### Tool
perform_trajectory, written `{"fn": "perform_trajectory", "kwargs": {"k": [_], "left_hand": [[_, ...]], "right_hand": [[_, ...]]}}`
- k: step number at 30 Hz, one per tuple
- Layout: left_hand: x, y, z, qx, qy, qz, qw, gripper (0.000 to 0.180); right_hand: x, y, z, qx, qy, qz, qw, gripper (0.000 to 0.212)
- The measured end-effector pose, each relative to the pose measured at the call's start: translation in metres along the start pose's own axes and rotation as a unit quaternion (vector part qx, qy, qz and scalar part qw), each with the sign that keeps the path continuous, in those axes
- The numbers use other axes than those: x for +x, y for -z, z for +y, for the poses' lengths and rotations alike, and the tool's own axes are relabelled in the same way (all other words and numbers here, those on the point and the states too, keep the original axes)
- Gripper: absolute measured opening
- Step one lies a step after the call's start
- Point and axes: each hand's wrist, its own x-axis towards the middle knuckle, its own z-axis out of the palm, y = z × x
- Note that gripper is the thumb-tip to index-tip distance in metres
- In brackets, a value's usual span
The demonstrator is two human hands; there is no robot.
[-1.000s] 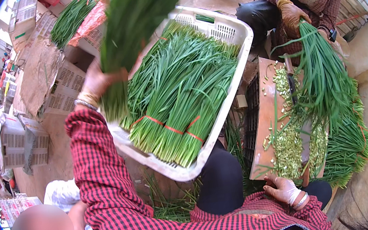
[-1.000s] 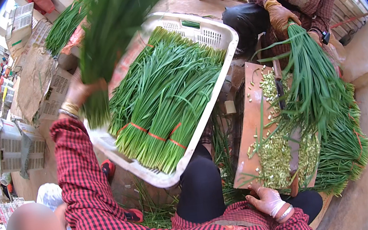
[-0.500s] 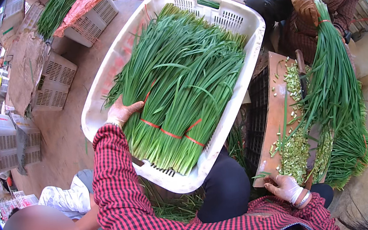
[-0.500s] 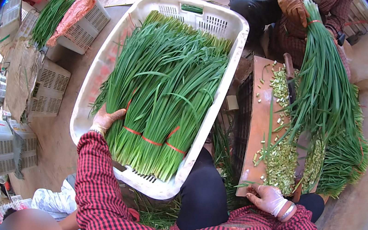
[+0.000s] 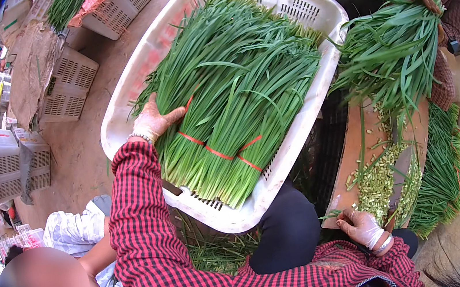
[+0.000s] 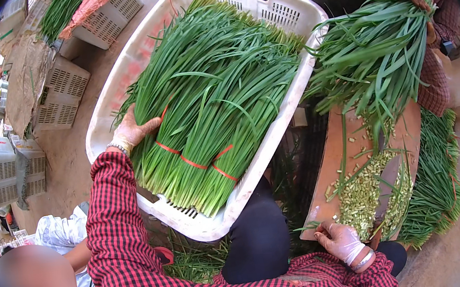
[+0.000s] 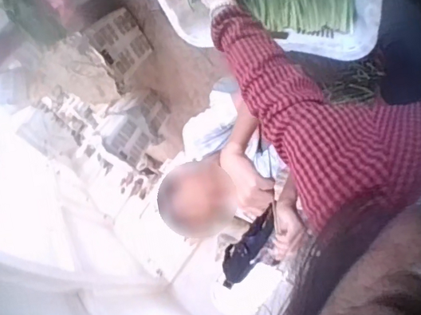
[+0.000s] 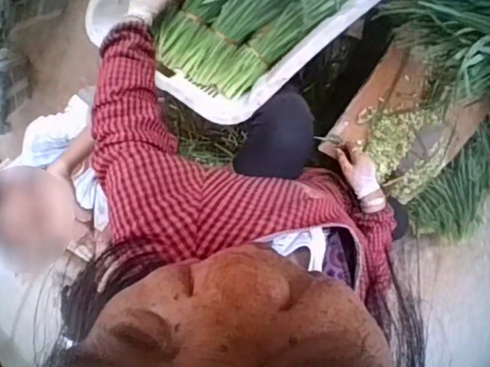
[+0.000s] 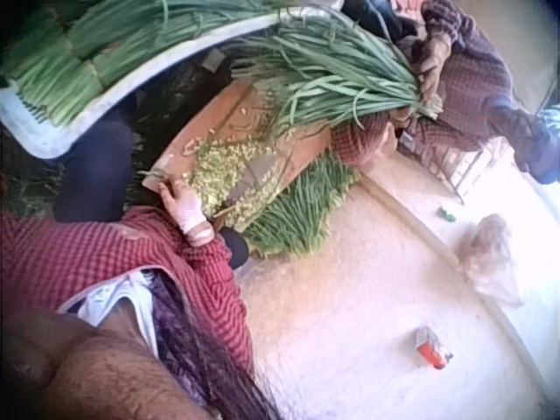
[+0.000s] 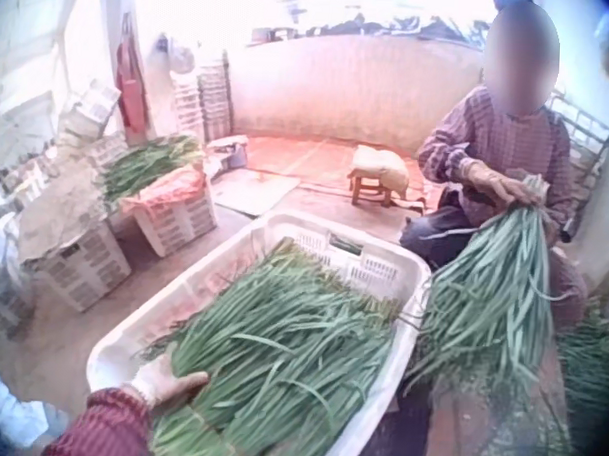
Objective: The person bundles green leeks by hand using rubber bands, trims the root ends with a knife, and places the finished bundles into a plastic crate.
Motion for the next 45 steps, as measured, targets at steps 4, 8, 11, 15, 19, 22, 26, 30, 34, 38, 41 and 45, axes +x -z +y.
{"fn": "perform_trajectory", "kwargs": {"k": [4,8,11,15,19,22,26,30,34,38,41,45], "left_hand": [[-0.017,-0.007,0.012,0.065,0.019,0.074,0.995,0.117],[-0.020,-0.007,0.015,0.099,0.017,0.052,0.994,0.109],[0.003,-0.026,0.012,0.069,0.007,0.091,0.993,0.103],[0.016,-0.040,0.002,0.061,-0.047,0.122,0.989,0.099],[0.010,-0.041,-0.018,0.111,-0.048,0.193,0.974,0.096],[-0.009,-0.058,0.025,0.153,-0.060,0.208,0.964,0.090],[-0.114,-0.103,0.133,0.001,-0.246,0.164,0.955,0.086],[-0.202,-0.120,0.205,-0.061,-0.424,0.078,0.900,0.067],[-0.225,-0.134,0.221,0.049,-0.488,0.074,0.868,0.057],[-0.200,-0.139,0.197,0.013,-0.425,0.014,0.905,0.046],[-0.222,-0.130,0.221,0.068,-0.403,0.009,0.913,0.047],[-0.237,-0.130,0.238,0.117,-0.369,0.042,0.921,0.042]], "right_hand": [[-0.001,0.002,-0.005,-0.015,-0.004,-0.004,1.000,0.025],[-0.006,0.000,-0.011,0.004,0.002,-0.017,1.000,0.030],[-0.016,0.017,-0.017,-0.044,0.017,0.014,0.999,0.034],[-0.049,0.044,0.003,-0.002,0.084,0.210,0.974,0.034],[-0.105,0.079,0.071,0.148,0.034,0.421,0.894,0.025],[-0.157,0.074,0.180,0.229,-0.053,0.497,0.835,0.021],[-0.223,-0.018,0.313,0.106,-0.364,0.457,0.805,0.041],[-0.217,-0.104,0.380,0.243,-0.412,0.369,0.797,0.040],[-0.176,-0.065,0.405,0.323,-0.317,0.469,0.759,0.037],[-0.117,0.063,0.468,0.466,-0.130,0.580,0.655,0.028],[-0.100,0.183,0.495,0.587,-0.125,0.553,0.578,0.020],[-0.080,0.277,0.494,0.601,-0.273,0.483,0.575,0.090]]}}
